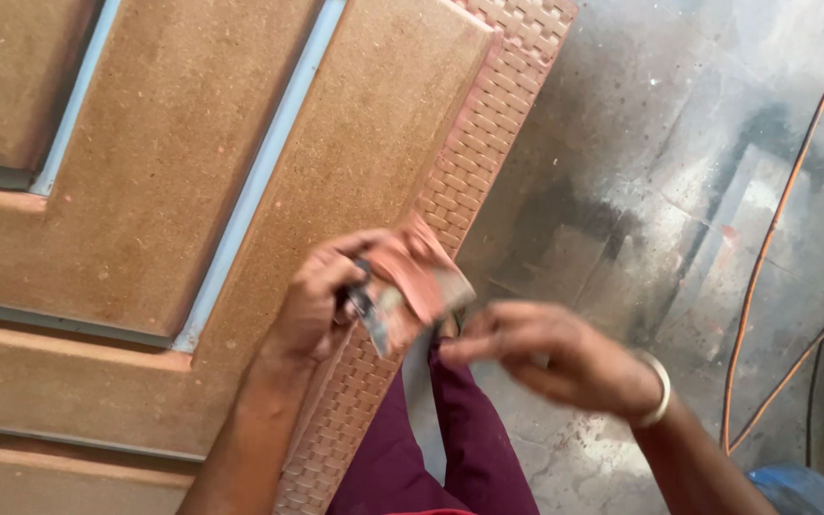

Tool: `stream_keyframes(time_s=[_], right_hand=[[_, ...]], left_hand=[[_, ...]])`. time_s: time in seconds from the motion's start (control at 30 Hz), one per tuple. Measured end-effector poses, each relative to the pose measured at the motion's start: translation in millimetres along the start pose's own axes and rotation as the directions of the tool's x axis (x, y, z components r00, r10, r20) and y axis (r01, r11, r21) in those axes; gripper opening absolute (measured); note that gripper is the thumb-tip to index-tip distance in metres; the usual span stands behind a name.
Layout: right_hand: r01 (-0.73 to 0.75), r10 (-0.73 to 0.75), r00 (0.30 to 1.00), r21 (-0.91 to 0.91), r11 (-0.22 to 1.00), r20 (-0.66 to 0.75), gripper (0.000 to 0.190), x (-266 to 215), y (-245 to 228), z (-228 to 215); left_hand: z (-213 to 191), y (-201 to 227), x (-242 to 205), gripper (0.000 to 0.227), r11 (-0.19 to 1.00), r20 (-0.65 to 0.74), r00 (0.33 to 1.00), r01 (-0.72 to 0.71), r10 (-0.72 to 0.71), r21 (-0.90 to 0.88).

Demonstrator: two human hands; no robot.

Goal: The person applies a reddish-brown paste to the edges and patterned grooves of a large wooden panel using a small metal scraper. They repeatedly scoop paste from the scraper with their fingers and press it into the grooves, working along the perimeter of the panel.

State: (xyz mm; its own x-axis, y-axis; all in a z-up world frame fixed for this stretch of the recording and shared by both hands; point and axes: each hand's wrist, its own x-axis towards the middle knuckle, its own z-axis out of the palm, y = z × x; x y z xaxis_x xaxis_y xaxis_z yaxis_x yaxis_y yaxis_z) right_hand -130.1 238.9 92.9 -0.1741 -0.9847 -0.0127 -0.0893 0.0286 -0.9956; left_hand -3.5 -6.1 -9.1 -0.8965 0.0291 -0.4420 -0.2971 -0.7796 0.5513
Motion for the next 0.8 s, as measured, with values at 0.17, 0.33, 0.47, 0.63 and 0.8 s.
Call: stream_keyframes(time_s=[0.17, 0.33, 0.47, 0.63, 0.8], right_hand=[[-0.309, 0.222, 0.808, -0.073, 0.948, -0.546, 0.042, 44.3, 74.1, -42.5], [-0.523, -0.111, 0.689, -0.598, 0.608, -0.716, 0.03, 86.0, 134.5, -56.8], [-0.548, -0.186, 0.694, -0.677, 0.491, -0.696, 0.032, 83.7, 134.4, -21.8], [-0.492, -0.053, 0.773, -0.65, 0.579, -0.632, 0.035, 59.1, 117.7, 47.8], [-0.505, -0.173, 0.712, -0.668, 0.546, -0.68, 0.032, 62.5, 161.3, -56.4]], left_hand=[[-6.9, 5.4, -6.8, 0.05, 0.983, -0.29, 0.955, -0.108, 0.061, -0.15], [-6.5, 1.7, -19.6, 0.047, 0.902, -0.129, 0.982, -0.179, 0.138, -0.394], [-4.5, -0.8, -32.3, 0.053, 0.897, -0.272, 0.961, -0.166, 0.053, -0.411], [-0.9, -6.9, -35.2, 0.055, 0.906, -0.295, 0.954, -0.173, 0.056, -0.387], [-0.8, -8.5, -30.3, 0.054, 0.905, -0.202, 0.973, -0.184, 0.112, -0.383]])
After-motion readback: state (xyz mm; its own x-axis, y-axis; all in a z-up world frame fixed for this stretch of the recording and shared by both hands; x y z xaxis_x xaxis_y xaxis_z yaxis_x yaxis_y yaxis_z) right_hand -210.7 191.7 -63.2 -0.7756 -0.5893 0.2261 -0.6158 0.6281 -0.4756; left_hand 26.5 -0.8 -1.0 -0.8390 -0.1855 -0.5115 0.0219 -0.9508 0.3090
